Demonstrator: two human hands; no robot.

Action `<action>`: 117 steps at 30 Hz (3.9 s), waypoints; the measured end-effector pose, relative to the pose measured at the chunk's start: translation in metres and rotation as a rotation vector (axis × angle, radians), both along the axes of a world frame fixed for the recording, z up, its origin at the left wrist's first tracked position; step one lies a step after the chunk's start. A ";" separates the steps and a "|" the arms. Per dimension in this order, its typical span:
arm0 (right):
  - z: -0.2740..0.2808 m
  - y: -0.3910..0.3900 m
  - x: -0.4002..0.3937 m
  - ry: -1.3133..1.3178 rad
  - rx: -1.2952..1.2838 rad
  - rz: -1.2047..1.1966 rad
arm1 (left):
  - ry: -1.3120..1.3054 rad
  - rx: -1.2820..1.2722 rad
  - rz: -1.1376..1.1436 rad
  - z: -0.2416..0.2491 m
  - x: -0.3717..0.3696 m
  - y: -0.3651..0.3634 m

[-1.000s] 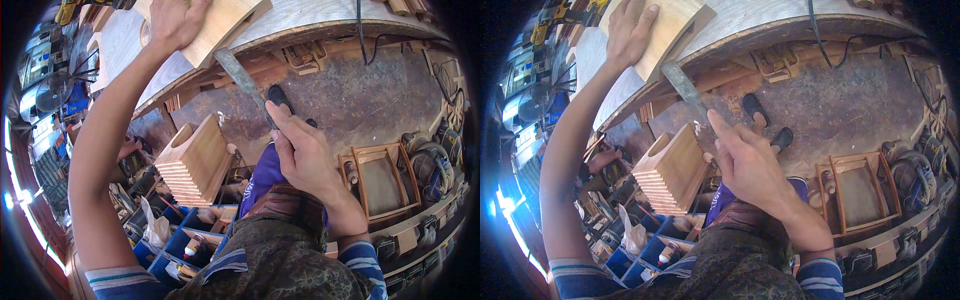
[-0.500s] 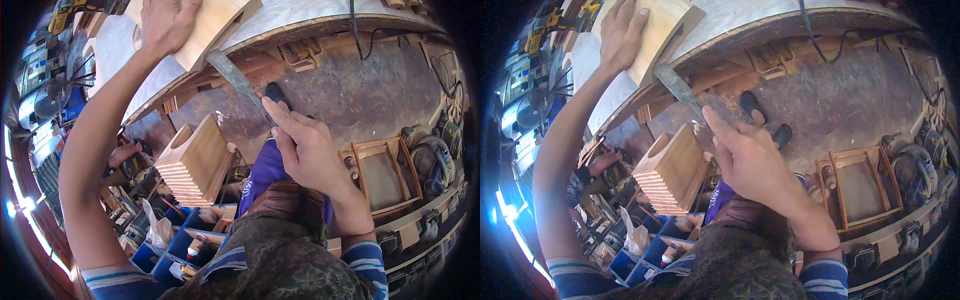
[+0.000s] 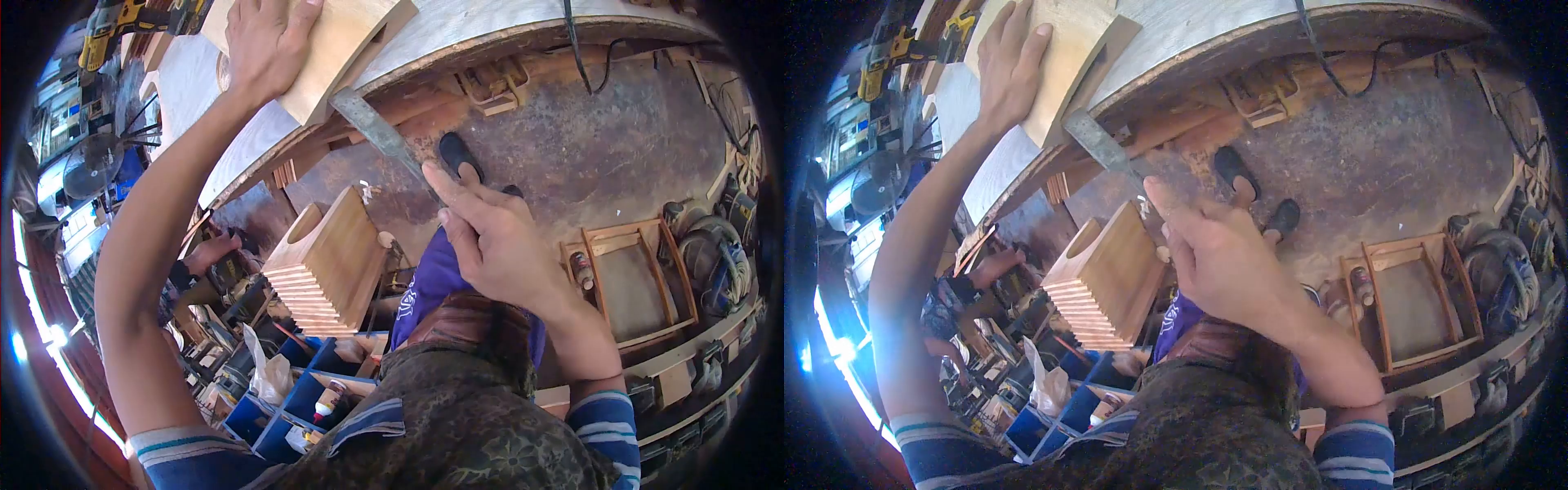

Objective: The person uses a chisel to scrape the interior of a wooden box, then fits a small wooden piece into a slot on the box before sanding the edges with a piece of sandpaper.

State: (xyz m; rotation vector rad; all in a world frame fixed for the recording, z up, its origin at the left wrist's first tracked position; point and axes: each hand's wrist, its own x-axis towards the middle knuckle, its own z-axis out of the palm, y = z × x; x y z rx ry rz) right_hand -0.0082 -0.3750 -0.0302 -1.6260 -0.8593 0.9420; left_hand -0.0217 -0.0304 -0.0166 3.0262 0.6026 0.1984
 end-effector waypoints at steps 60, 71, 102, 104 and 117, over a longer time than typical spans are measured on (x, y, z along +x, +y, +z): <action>-0.002 0.010 0.019 -0.093 0.029 0.030 | 0.019 0.022 -0.089 -0.003 -0.005 0.014; -0.017 0.013 0.014 -0.098 0.111 -0.017 | -0.103 0.060 -0.216 -0.013 0.001 0.033; -0.022 0.000 -0.008 -0.167 0.097 -0.054 | -0.057 0.044 -0.210 -0.011 -0.003 0.030; -0.025 0.003 -0.009 -0.159 0.085 -0.048 | -0.061 0.040 -0.213 -0.010 -0.001 0.030; -0.018 0.013 0.006 -0.081 0.061 0.036 | -0.076 0.032 -0.234 -0.012 -0.002 0.034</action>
